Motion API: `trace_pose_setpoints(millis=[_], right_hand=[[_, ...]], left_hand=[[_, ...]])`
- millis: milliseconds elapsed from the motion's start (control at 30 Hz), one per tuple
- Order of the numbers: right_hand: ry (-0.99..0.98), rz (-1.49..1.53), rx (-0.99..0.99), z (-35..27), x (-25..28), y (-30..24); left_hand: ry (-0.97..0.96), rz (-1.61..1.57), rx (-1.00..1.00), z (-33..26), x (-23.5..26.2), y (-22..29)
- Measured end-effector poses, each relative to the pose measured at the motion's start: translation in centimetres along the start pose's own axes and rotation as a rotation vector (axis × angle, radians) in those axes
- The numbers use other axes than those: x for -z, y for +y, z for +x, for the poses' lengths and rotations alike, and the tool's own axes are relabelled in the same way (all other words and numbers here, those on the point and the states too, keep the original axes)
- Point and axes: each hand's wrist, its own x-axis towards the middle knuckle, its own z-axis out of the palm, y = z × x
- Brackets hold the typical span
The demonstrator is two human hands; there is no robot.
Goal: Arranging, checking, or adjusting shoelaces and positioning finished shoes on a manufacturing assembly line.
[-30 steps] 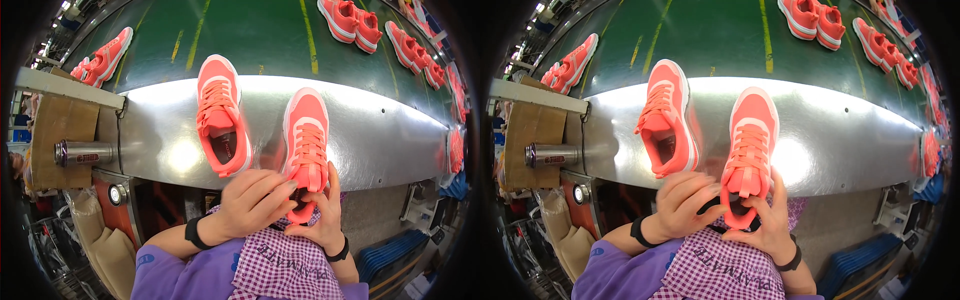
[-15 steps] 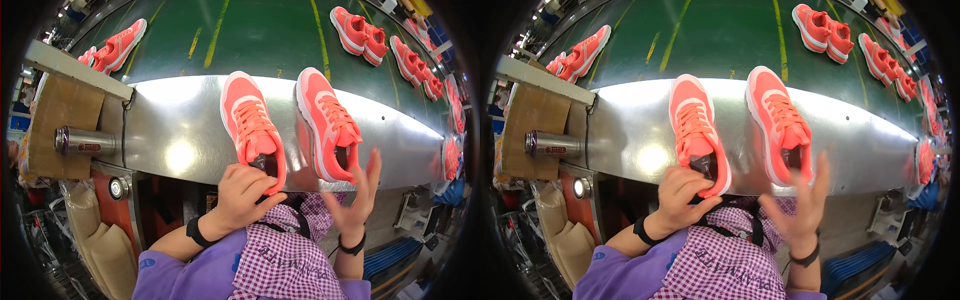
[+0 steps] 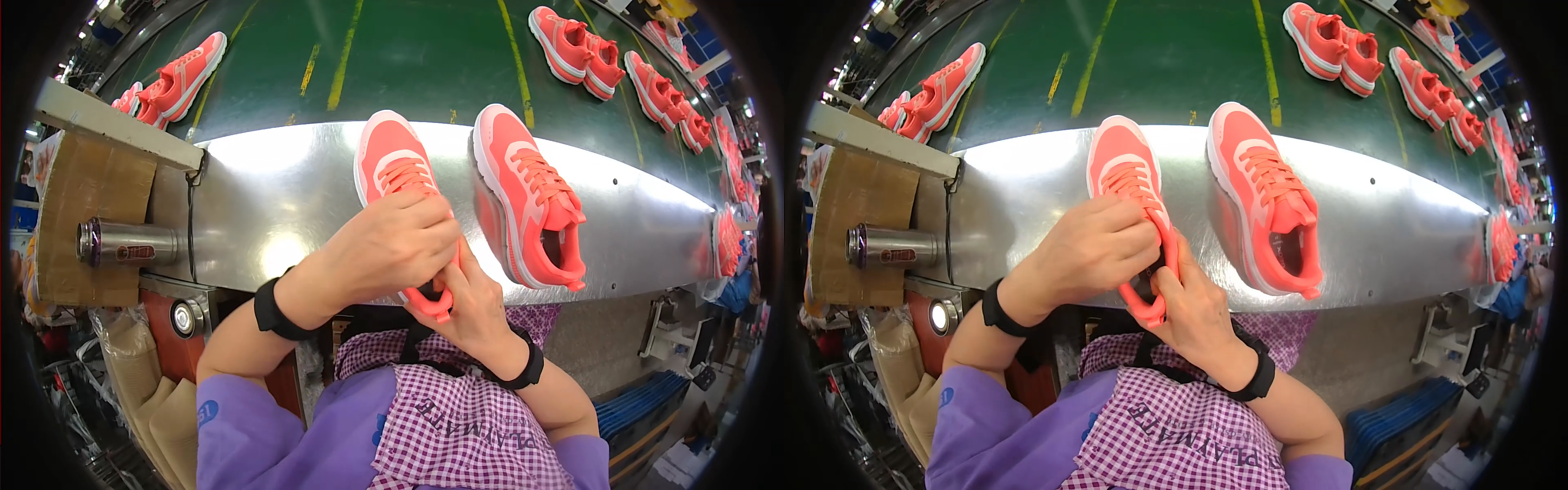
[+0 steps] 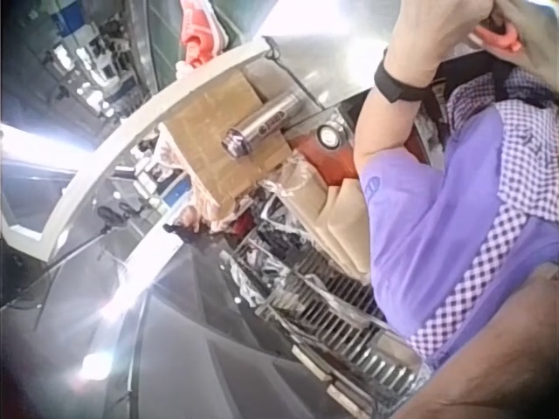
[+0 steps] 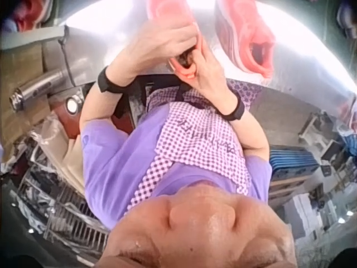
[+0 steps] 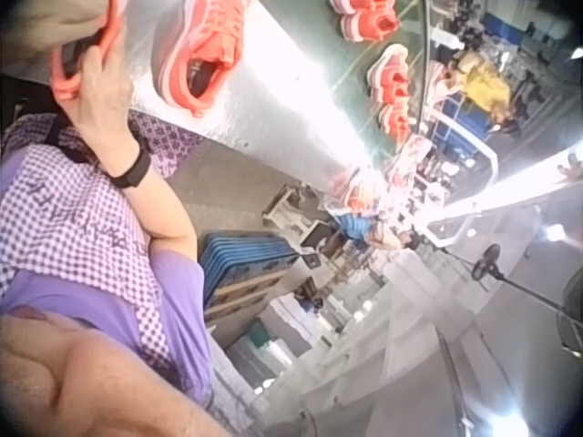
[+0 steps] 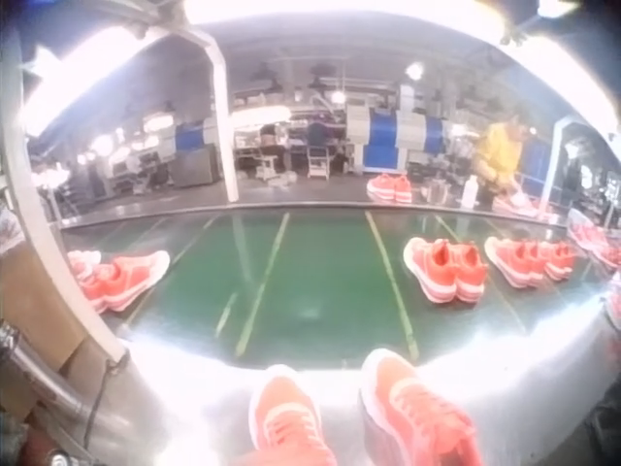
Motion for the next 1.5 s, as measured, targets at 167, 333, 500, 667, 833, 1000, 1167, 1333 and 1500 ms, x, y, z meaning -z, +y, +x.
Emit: trace_pose_setpoints(millis=[167,333,500,667,833,1000,1167,1333,1500], right_hand=[[0.029,-0.030,-0.042,-0.5,-0.4,0.3],[-0.110,0.037,-0.036,-1.5,1.2,-1.5],[-0.481,0.506,-0.454,0.5,6.5,-1.2],[-0.068,0.358,-0.267,2.6,3.8,-0.1],[-0.248,0.411,-0.307,4.0,3.7,0.1],[-0.481,0.763,-0.598,5.2,4.0,1.0],[-0.445,1.049,-0.613,5.3,4.5,0.5],[-0.116,0.594,-0.365,5.0,3.9,0.7],[-0.517,0.359,-0.205,3.2,4.4,-0.1]], left_hand=[[-0.107,-0.105,0.000,0.0,-0.7,-0.1],[0.356,-0.300,0.783,-4.3,-3.5,4.6],[0.263,-0.417,0.918,-6.2,-2.5,5.6],[0.277,-0.389,0.874,-5.7,-2.6,5.2],[0.314,-0.432,0.928,-6.1,-2.9,5.7],[0.273,-0.360,0.896,-5.7,-2.7,5.6],[0.267,-0.353,0.911,-5.5,-2.9,5.7],[0.352,-0.424,0.957,-6.4,-4.0,6.0],[0.437,-0.465,0.978,-6.3,-4.5,6.7]])
